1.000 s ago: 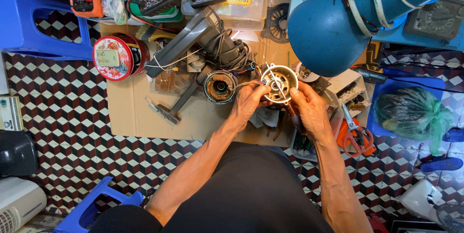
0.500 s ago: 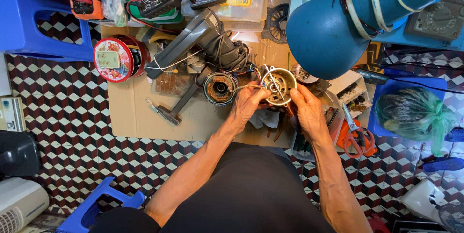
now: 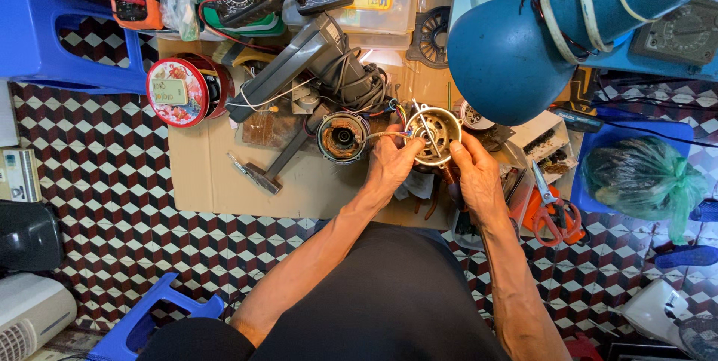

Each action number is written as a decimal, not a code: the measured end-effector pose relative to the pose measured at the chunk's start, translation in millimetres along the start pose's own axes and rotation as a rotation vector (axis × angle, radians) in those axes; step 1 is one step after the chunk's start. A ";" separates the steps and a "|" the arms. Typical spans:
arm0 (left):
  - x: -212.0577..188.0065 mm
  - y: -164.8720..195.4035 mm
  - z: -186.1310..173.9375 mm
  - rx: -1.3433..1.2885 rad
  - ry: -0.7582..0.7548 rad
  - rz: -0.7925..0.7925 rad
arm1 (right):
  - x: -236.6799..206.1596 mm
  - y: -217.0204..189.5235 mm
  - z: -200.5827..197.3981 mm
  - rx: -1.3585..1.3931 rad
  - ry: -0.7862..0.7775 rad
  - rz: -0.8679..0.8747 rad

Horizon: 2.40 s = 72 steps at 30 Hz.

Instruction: The person works on a disassembled electrical motor rotor, using pliers and a screwdriver to adjust and secure internal components. The person repeatedly repositions the rotor and uses tools to manipulate wires and small parts within the assembly.

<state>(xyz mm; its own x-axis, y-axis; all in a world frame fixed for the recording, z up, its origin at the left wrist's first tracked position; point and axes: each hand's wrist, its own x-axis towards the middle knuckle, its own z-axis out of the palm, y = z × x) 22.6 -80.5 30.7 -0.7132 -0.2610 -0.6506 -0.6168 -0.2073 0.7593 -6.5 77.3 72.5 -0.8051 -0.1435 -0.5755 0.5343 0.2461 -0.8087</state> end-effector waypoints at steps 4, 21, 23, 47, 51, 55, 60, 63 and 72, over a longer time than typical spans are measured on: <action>-1.2 1.4 2.5 0.004 -0.007 0.003 | -2.6 1.2 -1.9 -0.082 0.017 -0.062; -2.4 1.2 14.1 -0.052 0.046 0.099 | -20.9 -1.8 7.8 -0.147 0.134 -0.191; -3.3 0.8 14.2 -0.024 0.047 0.101 | -21.0 -1.6 7.1 -0.148 0.135 -0.201; -4.9 6.3 11.0 -0.023 0.030 0.109 | -19.8 -1.7 -12.0 -0.024 -0.064 -0.087; -3.3 6.6 8.4 0.013 0.016 0.088 | -20.1 -2.9 -24.3 0.022 -0.238 0.094; 2.9 3.4 5.0 0.053 -0.010 0.067 | -19.1 0.4 -27.9 0.037 -0.313 0.226; 2.8 -3.5 0.3 0.038 -0.075 0.054 | -10.3 15.9 -21.7 0.048 -0.329 0.296; 1.4 -3.1 0.2 -0.044 -0.135 0.066 | -7.3 29.0 -15.0 -0.137 -0.281 0.270; 8.0 4.9 2.0 -0.347 -0.312 -0.036 | -2.7 44.5 -6.7 -0.424 -0.130 0.089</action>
<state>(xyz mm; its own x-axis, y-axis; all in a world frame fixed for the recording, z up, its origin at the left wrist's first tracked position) 13.3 -81.8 29.2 -0.7919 0.0369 -0.6096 -0.5332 -0.5283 0.6607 17.8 95.1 38.9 -0.7074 -0.2165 -0.6728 0.4252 0.6300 -0.6498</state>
